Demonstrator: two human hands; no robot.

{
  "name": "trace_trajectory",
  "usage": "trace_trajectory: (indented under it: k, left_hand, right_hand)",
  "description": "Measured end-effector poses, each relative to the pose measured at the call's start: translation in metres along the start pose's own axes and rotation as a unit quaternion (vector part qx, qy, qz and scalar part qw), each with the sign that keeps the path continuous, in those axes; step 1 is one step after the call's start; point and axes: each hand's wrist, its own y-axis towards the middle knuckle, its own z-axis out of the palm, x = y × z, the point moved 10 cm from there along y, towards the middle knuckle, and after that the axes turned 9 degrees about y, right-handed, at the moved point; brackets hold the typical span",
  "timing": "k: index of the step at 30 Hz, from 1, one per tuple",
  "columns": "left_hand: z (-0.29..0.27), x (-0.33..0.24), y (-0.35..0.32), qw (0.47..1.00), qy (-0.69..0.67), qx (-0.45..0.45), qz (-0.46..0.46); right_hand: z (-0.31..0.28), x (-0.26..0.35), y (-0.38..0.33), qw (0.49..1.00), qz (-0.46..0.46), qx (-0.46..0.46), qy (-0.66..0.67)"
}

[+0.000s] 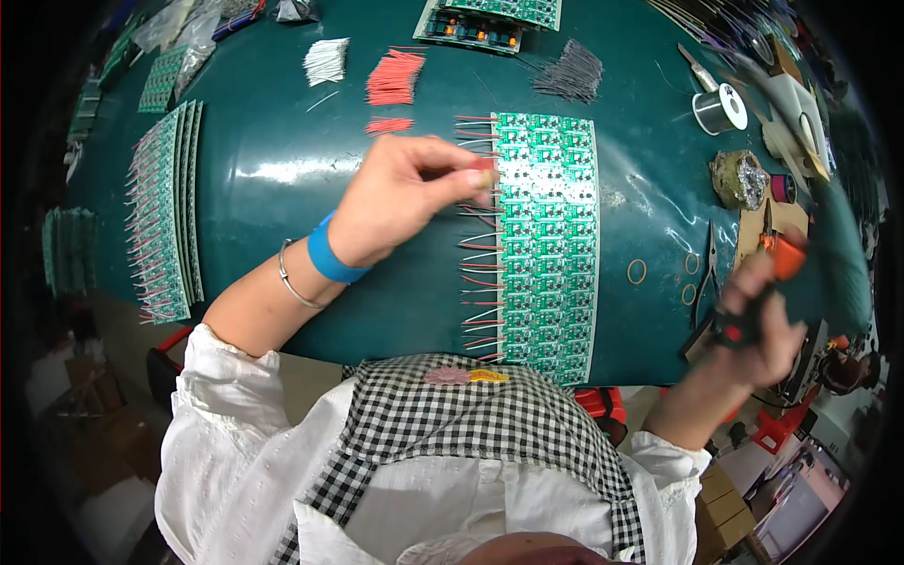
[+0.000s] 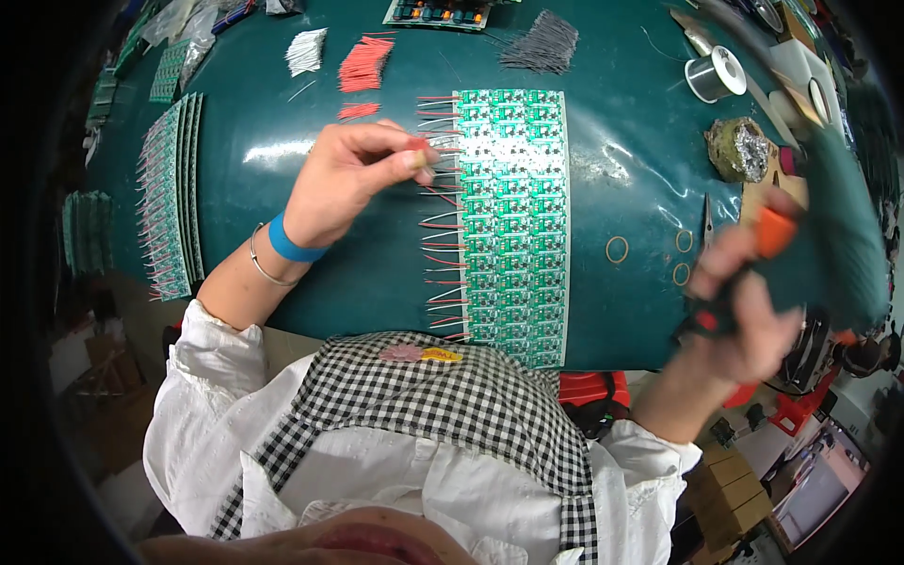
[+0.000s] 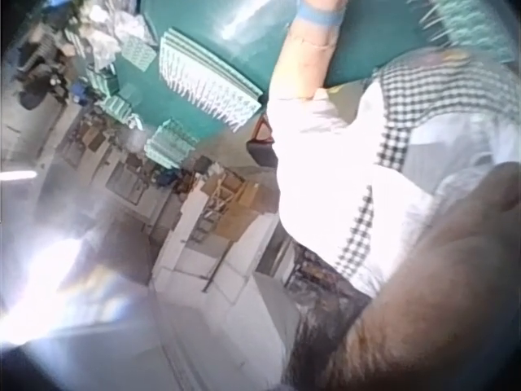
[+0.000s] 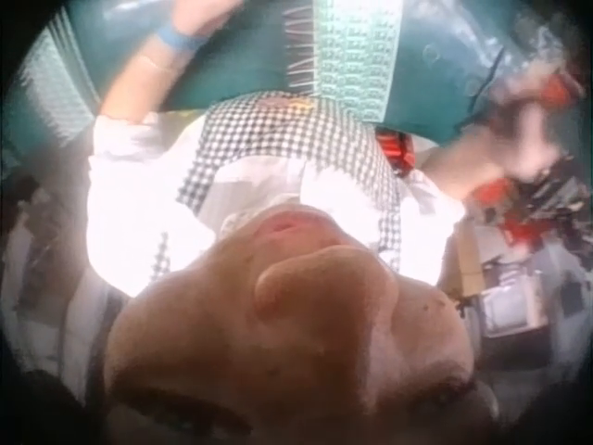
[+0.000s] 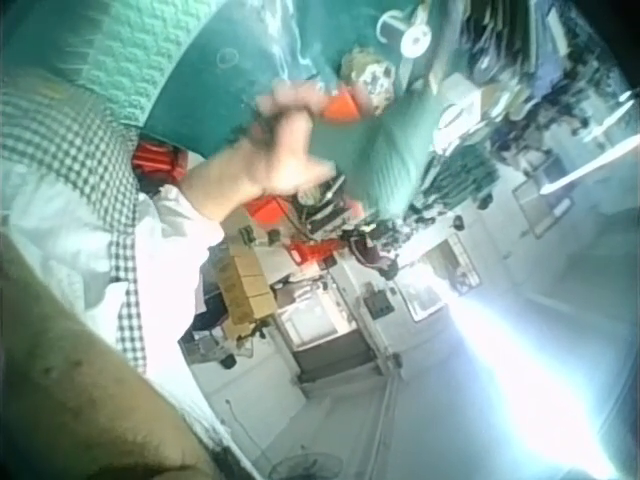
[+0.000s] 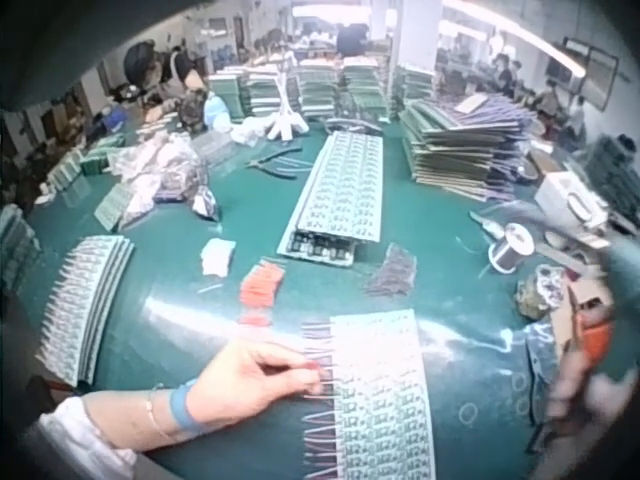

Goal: The person solders electronic components onto PCB strips using a specialized soldering iron and solder wire.

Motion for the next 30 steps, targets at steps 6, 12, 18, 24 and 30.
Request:
trace_trajectory:
  k: [6, 12, 18, 24, 30]
  left_hand:
    - [0.056, 0.006, -0.004, 0.963, -0.142, 0.150, -0.172]
    - [0.075, 0.006, 0.005, 0.954, -0.159, 0.186, -0.172]
    - [0.064, 0.010, 0.021, 0.975, -0.087, 0.152, -0.139]
    - [0.009, -0.035, 0.054, 0.920, 0.319, -0.056, 0.222]
    - [0.015, -0.045, 0.060, 0.808, 0.452, -0.107, 0.362]
  right_hand:
    - [0.084, -0.080, 0.008, 0.993, 0.070, 0.066, 0.066]
    - [0.099, -0.084, 0.005, 0.989, 0.054, 0.127, 0.043]
    - [0.076, -0.082, 0.006, 0.994, 0.072, 0.068, 0.046]
    - [0.044, -0.086, -0.002, 0.987, 0.158, 0.015, 0.009]
    - [0.040, -0.089, -0.011, 0.984, 0.178, -0.012, -0.020]
